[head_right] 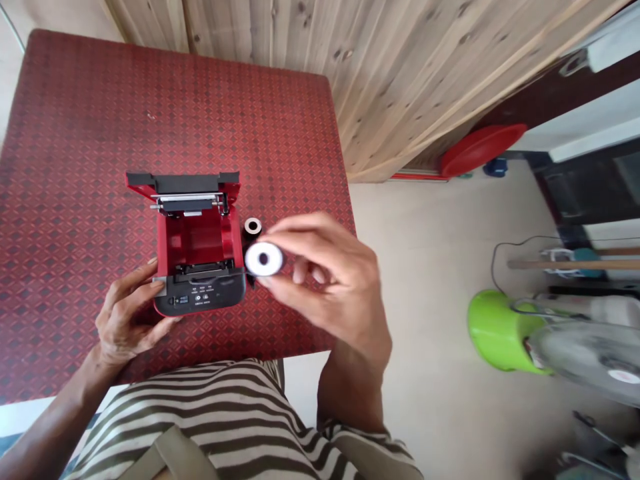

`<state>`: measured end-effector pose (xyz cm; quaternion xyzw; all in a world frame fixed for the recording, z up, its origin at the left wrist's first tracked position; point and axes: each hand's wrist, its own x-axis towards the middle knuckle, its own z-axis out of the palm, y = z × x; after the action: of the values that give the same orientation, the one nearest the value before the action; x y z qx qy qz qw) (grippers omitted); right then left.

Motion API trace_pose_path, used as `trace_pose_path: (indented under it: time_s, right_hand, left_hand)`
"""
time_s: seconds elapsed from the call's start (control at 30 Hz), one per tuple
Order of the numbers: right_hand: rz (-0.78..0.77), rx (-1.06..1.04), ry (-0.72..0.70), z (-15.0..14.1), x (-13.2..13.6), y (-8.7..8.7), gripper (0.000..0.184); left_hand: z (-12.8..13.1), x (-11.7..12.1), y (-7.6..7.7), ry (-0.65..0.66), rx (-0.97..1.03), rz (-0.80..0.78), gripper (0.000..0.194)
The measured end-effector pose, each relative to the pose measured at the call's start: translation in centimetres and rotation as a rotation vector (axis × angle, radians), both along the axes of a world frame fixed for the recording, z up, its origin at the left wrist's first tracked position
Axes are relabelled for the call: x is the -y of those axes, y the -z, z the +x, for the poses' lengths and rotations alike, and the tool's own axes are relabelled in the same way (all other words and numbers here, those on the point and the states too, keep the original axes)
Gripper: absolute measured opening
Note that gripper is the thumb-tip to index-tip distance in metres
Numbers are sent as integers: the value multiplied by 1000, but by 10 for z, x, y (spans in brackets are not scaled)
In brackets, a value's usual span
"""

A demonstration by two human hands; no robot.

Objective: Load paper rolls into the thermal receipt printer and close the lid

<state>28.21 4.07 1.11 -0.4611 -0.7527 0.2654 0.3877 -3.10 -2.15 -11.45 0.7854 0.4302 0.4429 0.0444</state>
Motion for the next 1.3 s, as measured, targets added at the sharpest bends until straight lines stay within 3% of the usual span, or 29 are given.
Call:
trace_pose_path:
  time_s: [0.13, 0.27, 0.37, 0.57, 0.7, 0.77, 0.87, 0.93, 1.03, 1.17, 1.3]
  right_hand:
    - [-261, -290, 41, 31, 15, 47, 29]
    - [-394, -202, 1, 23, 22, 91, 27]
    - [-373, -127, -1, 9, 18, 107, 29]
    - [-387, -116, -98, 0, 9, 116, 30]
    - [-551, -216, -130, 16, 7, 106, 45]
    - [-600, -223, -102, 27, 0, 100, 43]
    - [-467, -158, 48, 32, -21, 100, 28]
    - [-370, -118, 99, 26, -38, 107, 34]
    - [-328, -77, 14, 8, -60, 122, 46]
    - [-293, -58, -76, -7, -72, 133, 30]
    - [-324, -155, 45, -9, -79, 135, 27]
  left_hand:
    - [2, -3, -1, -6, -36, 53, 90]
    - [3, -4, 0, -32, -23, 49, 93]
    - [2, -3, 1, -46, -43, 72, 99]
    - [0, -2, 2, -73, -74, 66, 93]
    - [0, -2, 2, -69, -64, 44, 86]
    - [1, -2, 2, -72, -57, 37, 83]
    - [2, -4, 0, -70, -55, 56, 81]
    - [3, -4, -2, -72, -52, 63, 78]
    - [3, -3, -3, -85, -48, 16, 68]
    - [3, -3, -2, -52, -46, 36, 73]
    - [3, -4, -1, -62, -49, 26, 70]
